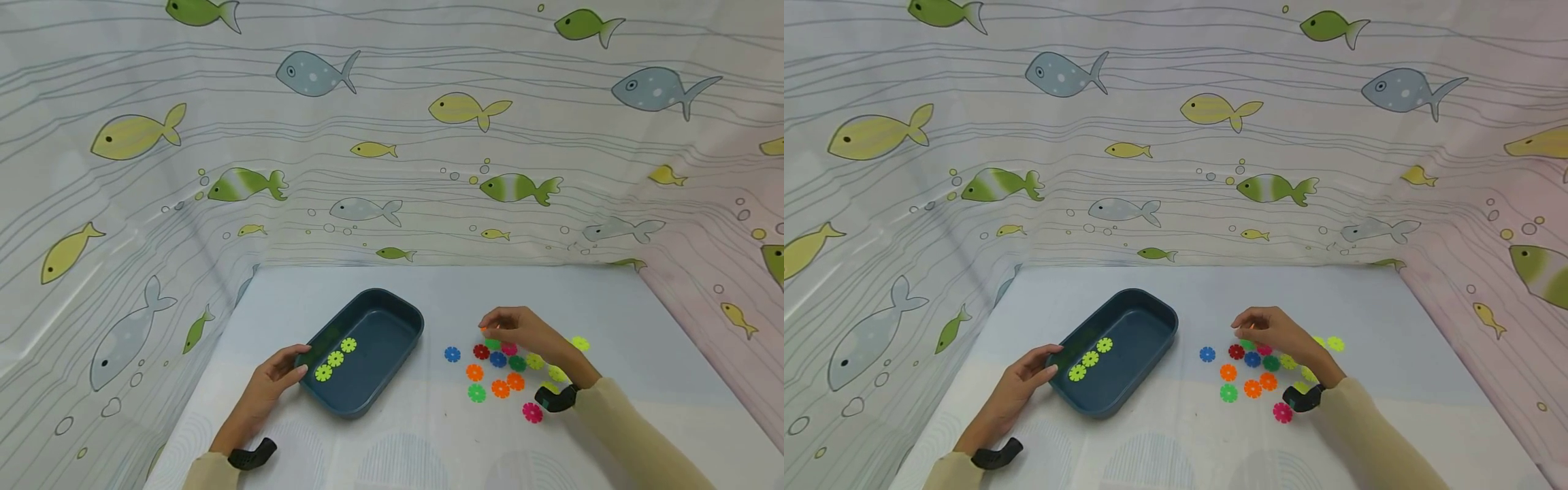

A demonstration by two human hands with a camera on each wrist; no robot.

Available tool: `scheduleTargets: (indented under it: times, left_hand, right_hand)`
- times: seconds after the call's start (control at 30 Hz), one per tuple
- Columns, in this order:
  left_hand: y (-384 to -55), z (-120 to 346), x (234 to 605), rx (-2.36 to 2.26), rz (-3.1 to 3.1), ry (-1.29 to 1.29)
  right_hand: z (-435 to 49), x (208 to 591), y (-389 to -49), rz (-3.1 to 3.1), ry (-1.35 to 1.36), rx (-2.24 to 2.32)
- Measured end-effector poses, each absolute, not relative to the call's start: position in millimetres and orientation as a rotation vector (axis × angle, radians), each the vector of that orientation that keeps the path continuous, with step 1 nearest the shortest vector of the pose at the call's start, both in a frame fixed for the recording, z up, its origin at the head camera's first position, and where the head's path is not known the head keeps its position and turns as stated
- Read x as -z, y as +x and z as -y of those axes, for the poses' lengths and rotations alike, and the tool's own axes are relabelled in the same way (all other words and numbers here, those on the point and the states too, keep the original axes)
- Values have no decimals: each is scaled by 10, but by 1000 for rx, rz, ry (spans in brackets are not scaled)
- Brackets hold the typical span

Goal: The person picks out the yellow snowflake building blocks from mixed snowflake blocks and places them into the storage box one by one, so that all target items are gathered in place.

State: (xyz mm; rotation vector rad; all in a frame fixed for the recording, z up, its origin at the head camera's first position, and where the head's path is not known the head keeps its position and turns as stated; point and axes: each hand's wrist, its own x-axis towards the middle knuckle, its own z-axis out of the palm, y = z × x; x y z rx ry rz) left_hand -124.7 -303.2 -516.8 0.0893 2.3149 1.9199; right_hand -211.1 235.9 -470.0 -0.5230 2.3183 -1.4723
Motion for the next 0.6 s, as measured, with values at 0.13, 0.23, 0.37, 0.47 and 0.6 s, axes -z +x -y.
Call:
scheduleTargets:
  times: [0.13,0.23,0.37,0.47,0.6]
  left_hand:
    - [-1246,3037,5162,-1918,-2316,99]
    - [-1254,3045,5171,-1920,-2312,113]
    - [-1264,3048,5180,-1926,-2301,129]
    - [-1263,3049,5179,-1926,-2299,126]
    - [-1261,3057,5184,-1922,-2300,125]
  right_hand:
    - [-2531,4720,-2056,-2356,-467,1476]
    - [-2649,4747,-2018,-2397,-400,1461]
    - [-2811,4778,-1961,-2450,-331,1441]
    - [-2936,4778,-1915,-2481,-281,1435]
    - [-3102,4784,-1858,-2538,-206,1405]
